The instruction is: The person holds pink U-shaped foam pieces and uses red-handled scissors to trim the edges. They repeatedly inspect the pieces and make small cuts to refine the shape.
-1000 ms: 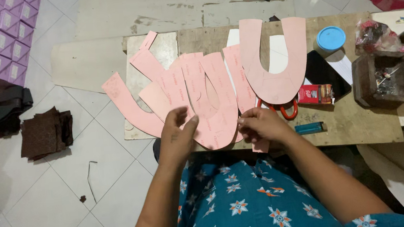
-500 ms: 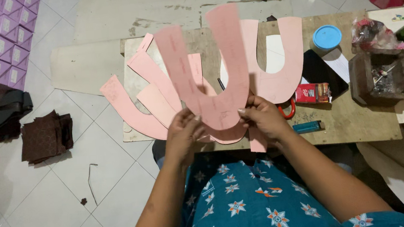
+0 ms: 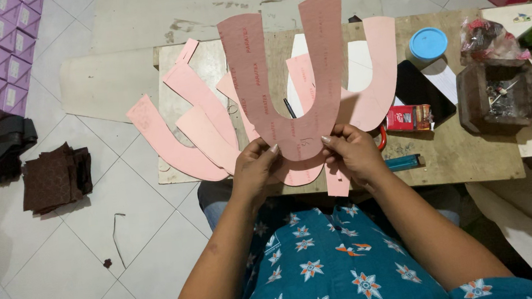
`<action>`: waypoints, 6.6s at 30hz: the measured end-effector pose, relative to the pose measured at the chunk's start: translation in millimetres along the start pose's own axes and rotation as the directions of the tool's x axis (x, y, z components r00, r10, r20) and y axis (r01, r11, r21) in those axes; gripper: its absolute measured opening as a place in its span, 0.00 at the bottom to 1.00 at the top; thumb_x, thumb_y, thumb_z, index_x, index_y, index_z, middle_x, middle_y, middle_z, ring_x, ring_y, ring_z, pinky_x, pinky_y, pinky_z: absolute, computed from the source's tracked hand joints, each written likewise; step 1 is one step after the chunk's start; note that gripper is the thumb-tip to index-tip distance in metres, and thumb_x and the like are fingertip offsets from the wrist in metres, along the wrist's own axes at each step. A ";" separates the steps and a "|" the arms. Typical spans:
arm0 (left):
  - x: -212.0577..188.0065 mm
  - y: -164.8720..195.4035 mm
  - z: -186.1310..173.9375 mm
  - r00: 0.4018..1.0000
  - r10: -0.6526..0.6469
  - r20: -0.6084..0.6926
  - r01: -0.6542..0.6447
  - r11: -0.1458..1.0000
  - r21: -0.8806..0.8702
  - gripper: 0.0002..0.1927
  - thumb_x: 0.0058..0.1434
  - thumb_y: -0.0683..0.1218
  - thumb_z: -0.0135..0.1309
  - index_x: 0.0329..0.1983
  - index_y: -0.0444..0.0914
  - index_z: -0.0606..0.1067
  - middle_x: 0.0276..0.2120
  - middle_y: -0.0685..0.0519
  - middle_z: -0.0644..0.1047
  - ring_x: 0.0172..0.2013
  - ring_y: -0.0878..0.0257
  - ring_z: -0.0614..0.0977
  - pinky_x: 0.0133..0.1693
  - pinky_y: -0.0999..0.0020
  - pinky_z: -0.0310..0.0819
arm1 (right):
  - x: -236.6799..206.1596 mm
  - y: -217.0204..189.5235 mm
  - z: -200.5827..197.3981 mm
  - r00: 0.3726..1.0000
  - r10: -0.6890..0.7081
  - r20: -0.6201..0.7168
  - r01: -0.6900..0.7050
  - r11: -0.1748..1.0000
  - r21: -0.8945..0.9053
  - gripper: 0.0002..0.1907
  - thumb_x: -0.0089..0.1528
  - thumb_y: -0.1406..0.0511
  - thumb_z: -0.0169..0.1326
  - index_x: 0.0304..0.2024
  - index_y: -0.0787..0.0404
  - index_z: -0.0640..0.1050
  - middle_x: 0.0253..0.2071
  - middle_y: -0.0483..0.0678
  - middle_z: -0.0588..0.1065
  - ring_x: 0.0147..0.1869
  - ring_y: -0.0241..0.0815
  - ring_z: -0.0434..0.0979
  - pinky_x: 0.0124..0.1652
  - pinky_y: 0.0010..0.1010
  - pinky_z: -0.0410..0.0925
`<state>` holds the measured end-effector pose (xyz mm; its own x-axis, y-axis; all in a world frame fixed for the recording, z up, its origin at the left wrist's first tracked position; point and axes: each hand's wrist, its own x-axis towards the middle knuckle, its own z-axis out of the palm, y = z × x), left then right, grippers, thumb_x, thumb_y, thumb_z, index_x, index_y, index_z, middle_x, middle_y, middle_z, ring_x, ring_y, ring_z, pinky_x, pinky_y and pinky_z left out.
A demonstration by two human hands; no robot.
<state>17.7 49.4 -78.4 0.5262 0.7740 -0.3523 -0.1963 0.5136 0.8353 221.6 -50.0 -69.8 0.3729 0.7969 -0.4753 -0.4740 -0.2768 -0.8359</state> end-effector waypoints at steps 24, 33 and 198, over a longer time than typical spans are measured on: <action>-0.9 -7.9 -7.5 0.998 0.029 0.049 -0.023 0.993 -0.118 0.14 0.69 0.42 0.51 0.54 0.30 0.76 0.46 0.47 0.81 0.46 0.60 0.83 0.53 0.64 0.78 | -1.1 4.5 0.9 0.998 0.067 -0.023 -0.068 0.996 -0.065 0.08 0.65 0.69 0.53 0.46 0.67 0.74 0.29 0.49 0.74 0.25 0.37 0.73 0.25 0.30 0.69; -2.9 -7.8 -8.0 0.998 0.023 0.062 -0.013 0.987 -0.160 0.13 0.69 0.41 0.50 0.54 0.29 0.75 0.47 0.46 0.81 0.47 0.59 0.83 0.54 0.63 0.78 | -0.3 6.7 -0.8 0.999 0.046 0.007 -0.046 0.998 -0.033 0.09 0.66 0.69 0.53 0.46 0.68 0.75 0.29 0.49 0.75 0.25 0.37 0.73 0.26 0.29 0.70; -13.8 4.6 7.5 0.991 -0.001 -0.131 0.024 0.984 0.178 0.17 0.65 0.43 0.53 0.57 0.36 0.73 0.39 0.49 0.78 0.34 0.63 0.80 0.37 0.66 0.79 | -6.2 -50.6 -20.7 0.921 -0.380 -0.082 0.328 0.873 -0.361 0.11 0.65 0.68 0.54 0.49 0.64 0.78 0.40 0.44 0.79 0.43 0.33 0.78 0.45 0.26 0.74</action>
<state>15.6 38.3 -66.5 0.4134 0.8155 -0.4050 -0.0335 0.4581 0.8883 259.8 -52.0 -30.2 0.5895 0.7951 -0.1427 -0.0031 -0.1744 -0.9847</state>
